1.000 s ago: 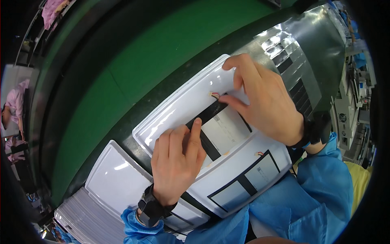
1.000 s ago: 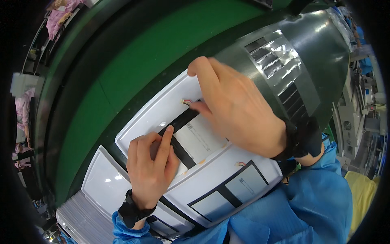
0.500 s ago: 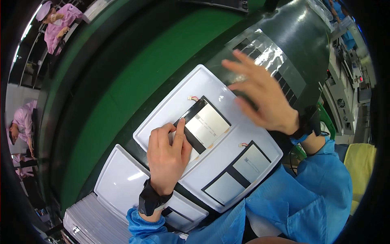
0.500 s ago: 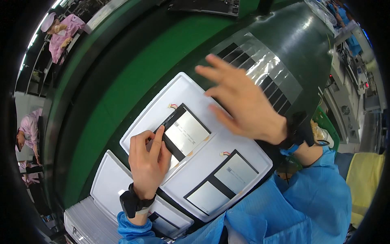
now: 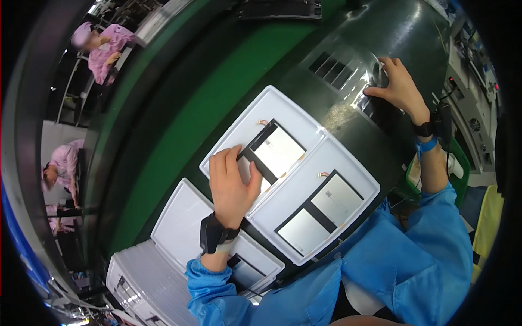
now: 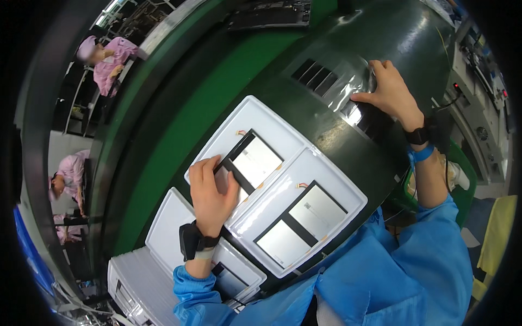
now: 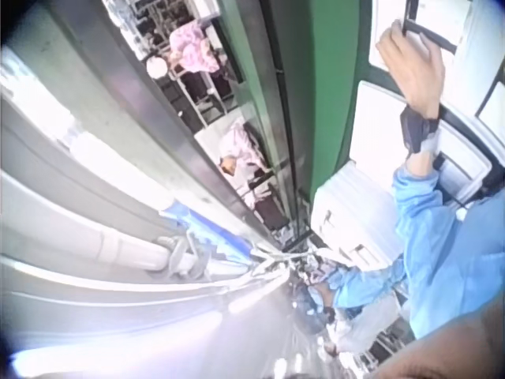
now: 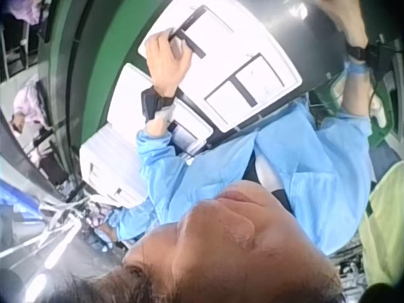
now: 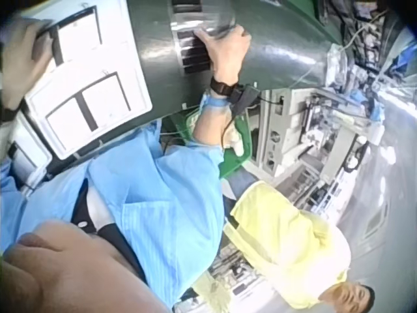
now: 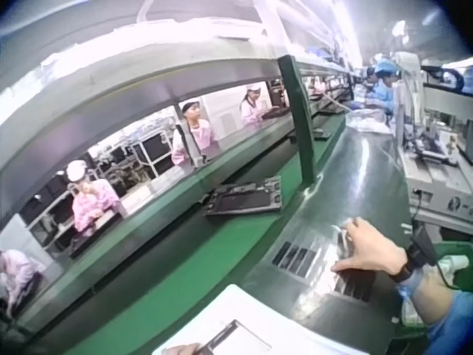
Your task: Installing a battery and applying protective strips inside a tablet or laptop chassis.
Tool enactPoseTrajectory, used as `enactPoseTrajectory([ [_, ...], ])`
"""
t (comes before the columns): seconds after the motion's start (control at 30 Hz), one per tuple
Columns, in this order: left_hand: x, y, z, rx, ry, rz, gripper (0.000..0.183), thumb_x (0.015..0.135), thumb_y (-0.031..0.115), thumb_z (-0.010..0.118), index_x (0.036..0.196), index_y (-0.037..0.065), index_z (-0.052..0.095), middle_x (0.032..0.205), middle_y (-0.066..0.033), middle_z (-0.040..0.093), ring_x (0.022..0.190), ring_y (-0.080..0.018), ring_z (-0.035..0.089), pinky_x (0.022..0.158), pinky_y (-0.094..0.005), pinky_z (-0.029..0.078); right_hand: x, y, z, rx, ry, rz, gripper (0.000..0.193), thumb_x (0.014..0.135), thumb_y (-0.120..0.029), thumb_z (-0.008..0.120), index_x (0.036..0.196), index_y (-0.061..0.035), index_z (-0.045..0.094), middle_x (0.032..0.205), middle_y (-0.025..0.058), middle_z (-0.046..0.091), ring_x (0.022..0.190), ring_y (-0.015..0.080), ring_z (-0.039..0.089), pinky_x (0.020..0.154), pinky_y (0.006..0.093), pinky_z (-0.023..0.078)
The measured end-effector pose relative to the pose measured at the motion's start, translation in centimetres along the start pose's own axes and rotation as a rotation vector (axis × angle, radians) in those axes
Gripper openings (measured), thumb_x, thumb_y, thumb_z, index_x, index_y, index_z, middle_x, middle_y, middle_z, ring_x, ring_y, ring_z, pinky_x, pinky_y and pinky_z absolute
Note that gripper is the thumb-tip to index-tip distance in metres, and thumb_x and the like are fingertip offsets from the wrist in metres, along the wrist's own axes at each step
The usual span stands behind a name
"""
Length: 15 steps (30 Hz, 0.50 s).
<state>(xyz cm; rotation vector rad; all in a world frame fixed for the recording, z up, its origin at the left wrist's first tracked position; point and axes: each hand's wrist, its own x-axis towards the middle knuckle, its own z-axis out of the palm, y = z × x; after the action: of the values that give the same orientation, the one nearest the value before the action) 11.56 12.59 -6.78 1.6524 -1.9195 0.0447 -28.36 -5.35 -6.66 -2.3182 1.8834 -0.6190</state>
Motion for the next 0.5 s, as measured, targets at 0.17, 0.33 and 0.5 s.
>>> enactPoseTrajectory([
  [0.17, -0.1, 0.1, -0.4, 0.212, 0.034, -0.01, 0.051, 0.076, 0.029, 0.089, 0.106, -0.003, 0.063, 0.098, -0.0138, 0.06, 0.09, -0.0301, 0.057, 0.079, -0.0388, 0.049, 0.1, 0.2, 0.2, 0.236, -0.062, 0.003, 0.064, 0.069, -0.041, 0.093, 0.106, -0.0021, 0.058, 0.09, 0.0144, 0.066, 0.084, 0.0303, 0.064, 0.076, 0.0409, 0.052],
  [0.33, 0.1, -0.4, -1.7, 0.156, -0.083, -0.154, 0.075, 0.058, 0.057, 0.096, 0.09, 0.001, 0.059, 0.085, -0.008, 0.054, 0.081, -0.0237, 0.051, 0.072, -0.037, 0.046, -0.7, 1.6, 1.7, 0.391, 0.024, -0.037, 0.051, 0.072, -0.036, 0.093, 0.095, -0.0015, 0.062, 0.09, 0.0102, 0.065, 0.078, 0.0227, 0.061, 0.071, 0.0359, 0.05],
  [0.5, 2.8, 2.3, -2.8, 0.078, -0.268, -0.34, 0.071, 0.062, 0.054, 0.096, 0.085, 0.002, 0.054, 0.077, -0.0105, 0.056, 0.069, -0.0247, 0.055, 0.063, -0.0378, 0.048, -0.8, 2.5, 2.3, 0.495, 0.137, -0.088, 0.042, 0.073, -0.028, 0.092, 0.091, -0.0025, 0.064, 0.084, 0.0065, 0.065, 0.073, 0.0155, 0.06, 0.07, 0.0309, 0.05],
])
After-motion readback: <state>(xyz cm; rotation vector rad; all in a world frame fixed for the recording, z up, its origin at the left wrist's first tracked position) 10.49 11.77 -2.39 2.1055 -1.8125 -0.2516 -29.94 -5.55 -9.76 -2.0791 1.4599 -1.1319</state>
